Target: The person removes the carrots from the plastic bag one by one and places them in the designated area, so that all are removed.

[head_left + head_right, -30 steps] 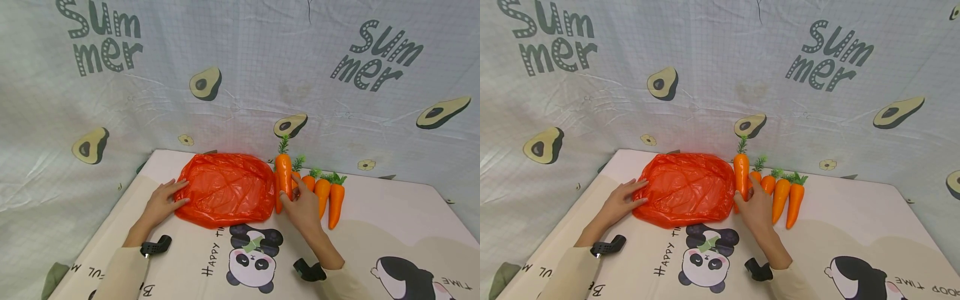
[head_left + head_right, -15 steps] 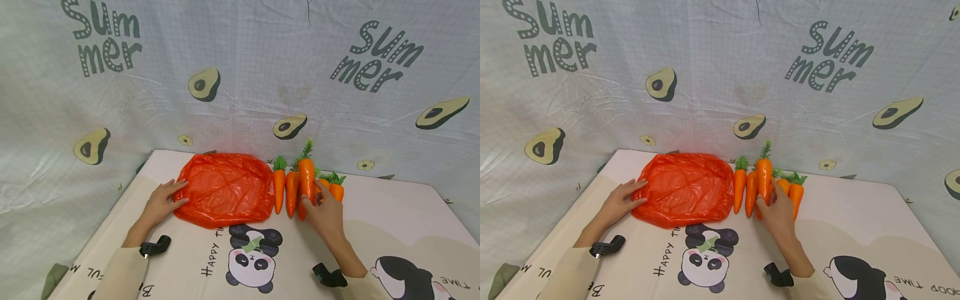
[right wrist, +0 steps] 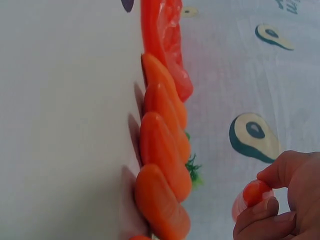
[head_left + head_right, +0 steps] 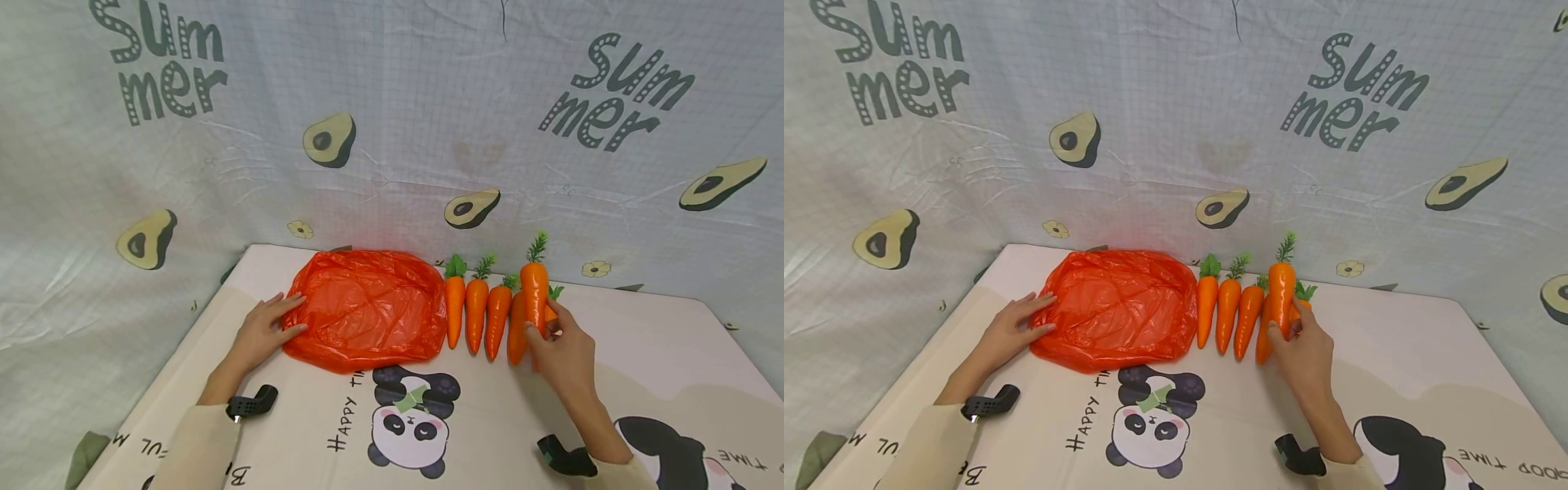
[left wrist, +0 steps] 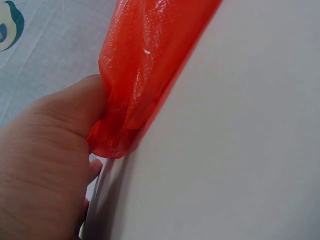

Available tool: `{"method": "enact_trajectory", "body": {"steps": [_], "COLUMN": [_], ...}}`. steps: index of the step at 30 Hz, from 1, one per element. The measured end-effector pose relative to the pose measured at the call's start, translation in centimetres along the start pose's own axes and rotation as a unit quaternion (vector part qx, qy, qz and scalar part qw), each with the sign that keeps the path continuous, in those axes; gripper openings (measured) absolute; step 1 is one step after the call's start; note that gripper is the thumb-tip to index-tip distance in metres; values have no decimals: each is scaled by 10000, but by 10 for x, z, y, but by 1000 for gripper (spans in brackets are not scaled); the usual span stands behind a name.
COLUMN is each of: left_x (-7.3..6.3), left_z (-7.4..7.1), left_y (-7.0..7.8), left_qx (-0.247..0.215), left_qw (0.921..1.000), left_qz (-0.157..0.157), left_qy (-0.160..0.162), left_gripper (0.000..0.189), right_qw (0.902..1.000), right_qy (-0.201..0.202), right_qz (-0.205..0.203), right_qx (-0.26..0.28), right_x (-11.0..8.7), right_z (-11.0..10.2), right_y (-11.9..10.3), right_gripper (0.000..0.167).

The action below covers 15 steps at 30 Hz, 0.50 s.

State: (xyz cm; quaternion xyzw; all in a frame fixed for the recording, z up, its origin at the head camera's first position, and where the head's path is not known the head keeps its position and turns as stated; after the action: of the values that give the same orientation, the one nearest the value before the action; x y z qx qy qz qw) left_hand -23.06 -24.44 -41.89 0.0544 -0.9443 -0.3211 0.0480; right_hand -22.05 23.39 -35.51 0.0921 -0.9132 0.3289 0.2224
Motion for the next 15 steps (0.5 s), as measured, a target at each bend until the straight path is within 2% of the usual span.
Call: {"method": "enact_trajectory", "body": {"steps": [5,15], "left_x": [0,1], "left_z": [1,2], "left_y": [-1,-3], "left_qx": [-25,6], "left_qw": [10000,9998], "left_qz": [-24,-160], "left_qy": [-3,-111], "left_gripper": [60,61], "right_qw": [9996,9984], "right_qy": [-78,4], "right_qz": [253,486], "right_qx": [-49,-292], "right_x": [-4,-7], "right_z": [-7,-22], "right_y": [12,39], "right_gripper": [57,56]}}
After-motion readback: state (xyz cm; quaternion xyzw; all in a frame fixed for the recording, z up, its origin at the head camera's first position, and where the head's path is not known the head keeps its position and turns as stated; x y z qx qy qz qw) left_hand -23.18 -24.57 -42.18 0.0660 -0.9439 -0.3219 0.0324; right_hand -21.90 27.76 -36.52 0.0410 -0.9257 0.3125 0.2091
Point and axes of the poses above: each hand's wrist, its own x-axis towards the middle knuckle, its own z-axis out of the palm, y = z × x, the point moved 7 cm from there along x, towards the middle knuckle, and after that the axes turned 15 degrees about -z, right-handed, at the moved point
